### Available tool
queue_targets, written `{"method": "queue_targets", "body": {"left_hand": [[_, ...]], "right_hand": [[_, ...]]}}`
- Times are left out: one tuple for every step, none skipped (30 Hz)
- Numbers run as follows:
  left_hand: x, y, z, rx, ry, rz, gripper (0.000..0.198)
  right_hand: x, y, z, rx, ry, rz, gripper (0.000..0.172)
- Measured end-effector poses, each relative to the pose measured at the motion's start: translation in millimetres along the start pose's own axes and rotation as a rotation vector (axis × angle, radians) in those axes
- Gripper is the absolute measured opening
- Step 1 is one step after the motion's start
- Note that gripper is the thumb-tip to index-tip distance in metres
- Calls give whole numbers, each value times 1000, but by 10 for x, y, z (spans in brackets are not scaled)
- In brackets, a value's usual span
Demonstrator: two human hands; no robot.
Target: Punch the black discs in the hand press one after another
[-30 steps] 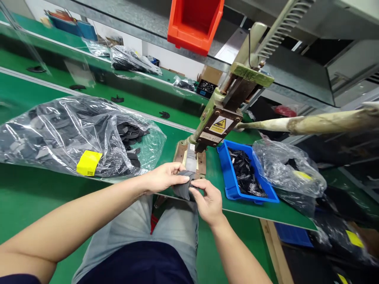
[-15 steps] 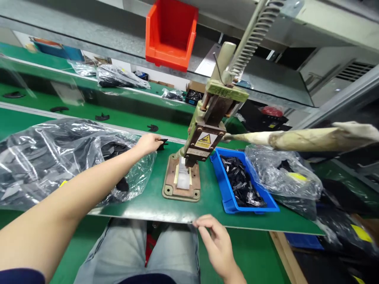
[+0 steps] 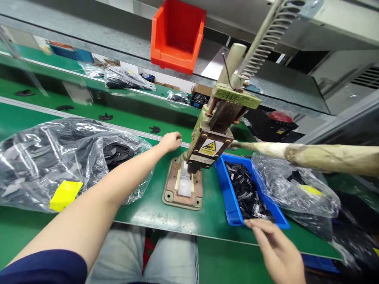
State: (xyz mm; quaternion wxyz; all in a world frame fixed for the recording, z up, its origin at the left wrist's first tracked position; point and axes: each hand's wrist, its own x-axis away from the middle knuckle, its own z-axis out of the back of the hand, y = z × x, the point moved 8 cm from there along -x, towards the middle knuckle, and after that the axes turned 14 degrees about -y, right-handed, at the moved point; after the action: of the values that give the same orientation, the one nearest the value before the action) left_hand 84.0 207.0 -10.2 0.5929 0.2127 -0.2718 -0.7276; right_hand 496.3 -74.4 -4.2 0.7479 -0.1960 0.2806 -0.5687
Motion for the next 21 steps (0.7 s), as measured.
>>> {"method": "queue_targets", "body": {"left_hand": [[166,-66,-13,4,-16,9,32],[351,-114,-38,11,-39,10,32],[552,-142,-78,22,-68,2,33],[767,-151,-131,30,-98,-13,34],[992,-148,-183,36,-113,-35,35],[1217,-142,-256,46,-144,-58,37],[1436,-141,-318,53,-152,-78,39],[1643,-142,-370,52,-147,-105,41],[1831,-146,-422,50,-142,-138,43],[1995,-152,-475,50,-138,-176,42],[2135,-166,-510,43,-112,-209,40],[2251,-176,-557,29,-98,-242,37],[2345,-182,-606,21,-86,-274,34],[2419,-185,-658,16,-77,-302,32],[2475,-183,-714,14,-72,-325,30],[2516,-177,-766,16,-68,-341,28],[2542,-172,-813,21,-62,-347,26],[2557,-168,-851,28,-54,-345,25],[2564,-166,-879,35,-42,-337,23],[2565,-165,-900,42,-31,-326,22],[2565,-165,-913,48,-19,-316,21]], "right_hand": [[-160,112,103,88,-2,-34,23],[-338,216,164,191,-34,-77,27],[-520,303,164,320,-116,-116,32],[-683,387,93,466,-266,-151,34],[-814,446,57,509,-341,-165,35],[-916,494,31,527,-382,-183,37],[-989,544,-8,543,-424,-209,41],[-1038,595,-48,561,-457,-242,46],[-1069,640,-91,574,-485,-271,48],[-1087,680,-136,582,-511,-296,45],[-1097,713,-176,589,-531,-320,40],[-1102,738,-202,595,-537,-344,37],[-1104,749,-215,601,-535,-362,36],[-1102,748,-217,607,-527,-376,35],[-1096,733,-208,612,-515,-383,35],[-1090,704,-188,615,-501,-383,35],[-1086,663,-159,617,-485,-376,35],[-1090,610,-120,617,-465,-361,34],[-1106,546,-73,617,-439,-341,34],[-1141,471,-22,616,-408,-317,34],[-1198,387,26,614,-373,-289,34]]}}
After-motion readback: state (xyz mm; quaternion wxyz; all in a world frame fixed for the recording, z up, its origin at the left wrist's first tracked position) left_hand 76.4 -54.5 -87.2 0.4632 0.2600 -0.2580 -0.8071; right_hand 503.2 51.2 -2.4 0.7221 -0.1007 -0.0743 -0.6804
